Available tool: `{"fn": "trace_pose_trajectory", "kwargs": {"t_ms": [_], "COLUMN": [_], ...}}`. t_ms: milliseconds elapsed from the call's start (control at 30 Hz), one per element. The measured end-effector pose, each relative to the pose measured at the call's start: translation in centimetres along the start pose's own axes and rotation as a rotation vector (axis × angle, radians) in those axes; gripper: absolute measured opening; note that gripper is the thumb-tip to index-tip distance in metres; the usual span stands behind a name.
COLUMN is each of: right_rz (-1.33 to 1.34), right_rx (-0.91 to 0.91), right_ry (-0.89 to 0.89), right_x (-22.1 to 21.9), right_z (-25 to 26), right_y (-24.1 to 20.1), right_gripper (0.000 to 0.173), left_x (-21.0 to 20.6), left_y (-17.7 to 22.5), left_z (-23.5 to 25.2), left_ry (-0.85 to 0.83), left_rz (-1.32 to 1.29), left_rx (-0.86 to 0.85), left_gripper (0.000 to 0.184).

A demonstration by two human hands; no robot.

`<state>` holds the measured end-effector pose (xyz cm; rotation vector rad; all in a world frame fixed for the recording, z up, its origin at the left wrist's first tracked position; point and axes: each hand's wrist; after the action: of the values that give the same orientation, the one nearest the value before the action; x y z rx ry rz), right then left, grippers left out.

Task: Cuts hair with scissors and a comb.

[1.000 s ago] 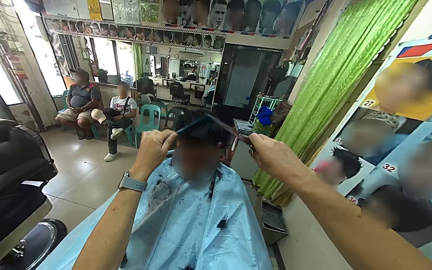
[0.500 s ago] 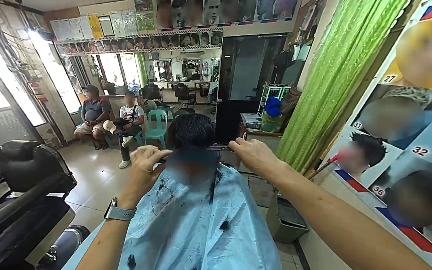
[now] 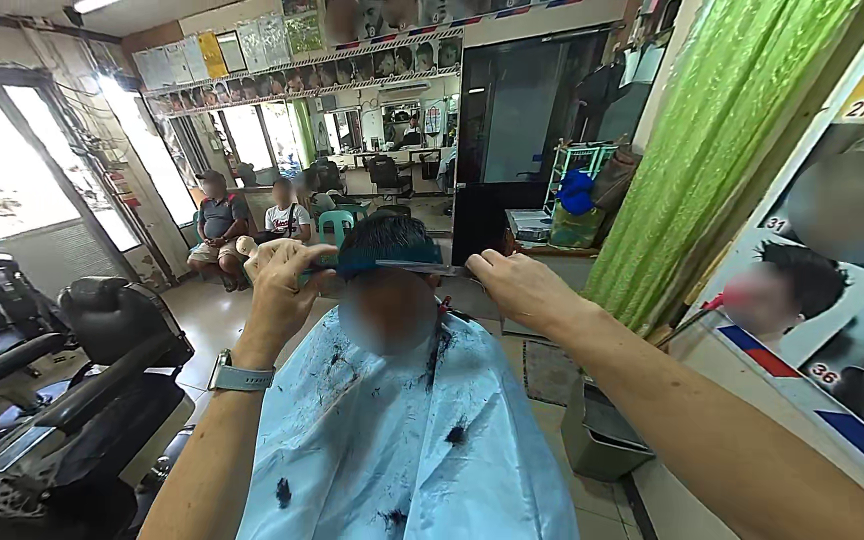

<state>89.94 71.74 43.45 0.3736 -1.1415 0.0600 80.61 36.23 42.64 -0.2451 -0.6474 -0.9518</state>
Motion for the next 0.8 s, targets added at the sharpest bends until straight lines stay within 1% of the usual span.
{"fn": "trace_pose_trajectory", "kwargs": {"t_ms": [67,133,200,267,400,500,567,600,700,767,800], "right_rz": [0.066,0.136,0.188,0.212,0.213,0.223,0.235,0.229,0.17,0.117,0.091], "right_rx": [0.007,0.027,0.073,0.113,0.173,0.191,0.185,0.19,0.279,0.326,0.327], "right_ry": [-0.017,-0.012,0.007,0.015,-0.036,-0.095,-0.138,-0.153,-0.125,-0.128,-0.15], "right_x": [0.1,0.1,-0.2,-0.9,-3.3,-4.6,-4.7,-4.6,-5.1,-5.2,-5.1], "right_z": [-0.6,-1.3,-2.3,-3.2,-4.4,-3.5,-2.3,-1.4,1.8,3.8,4.6], "right_y": [0.9,2.5,4.8,7.6,13.4,15.6,15.3,14.6,11.4,9.0,8.0], "right_gripper": [0.021,0.026,0.027,0.029,0.028,0.025,0.026,0.027,0.024,0.022,0.023], "left_x": [0.0,-0.8,-2.2,-3.2,-5.3,-6.7,-7.3,-7.4,-6.8,-6.2,-6.1], "left_y": [0.7,1.0,0.9,1.4,4.7,6.4,7.4,7.7,7.2,6.6,6.6], "left_z": [1.2,2.0,1.8,0.4,-3.9,-6.7,-7.7,-7.8,-7.0,-6.1,-5.8], "left_ry": [0.0,-0.044,-0.117,-0.168,-0.234,-0.27,-0.267,-0.239,-0.065,0.018,0.048], "left_rz": [0.004,0.023,0.015,0.023,0.105,0.075,0.03,0.031,0.124,0.165,0.169], "left_rx": [0.086,0.169,0.19,0.174,0.246,0.314,0.36,0.382,0.408,0.416,0.413], "left_gripper": [0.031,0.037,0.039,0.035,0.028,0.029,0.032,0.032,0.028,0.026,0.026]}}
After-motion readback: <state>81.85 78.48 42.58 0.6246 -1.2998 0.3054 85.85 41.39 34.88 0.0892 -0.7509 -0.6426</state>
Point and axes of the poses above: each hand's wrist, its own z-axis towards the middle knuckle, its own x-axis out of the back of the hand, y = z × x, and after that the axes turned 9 degrees about -y, right-handed
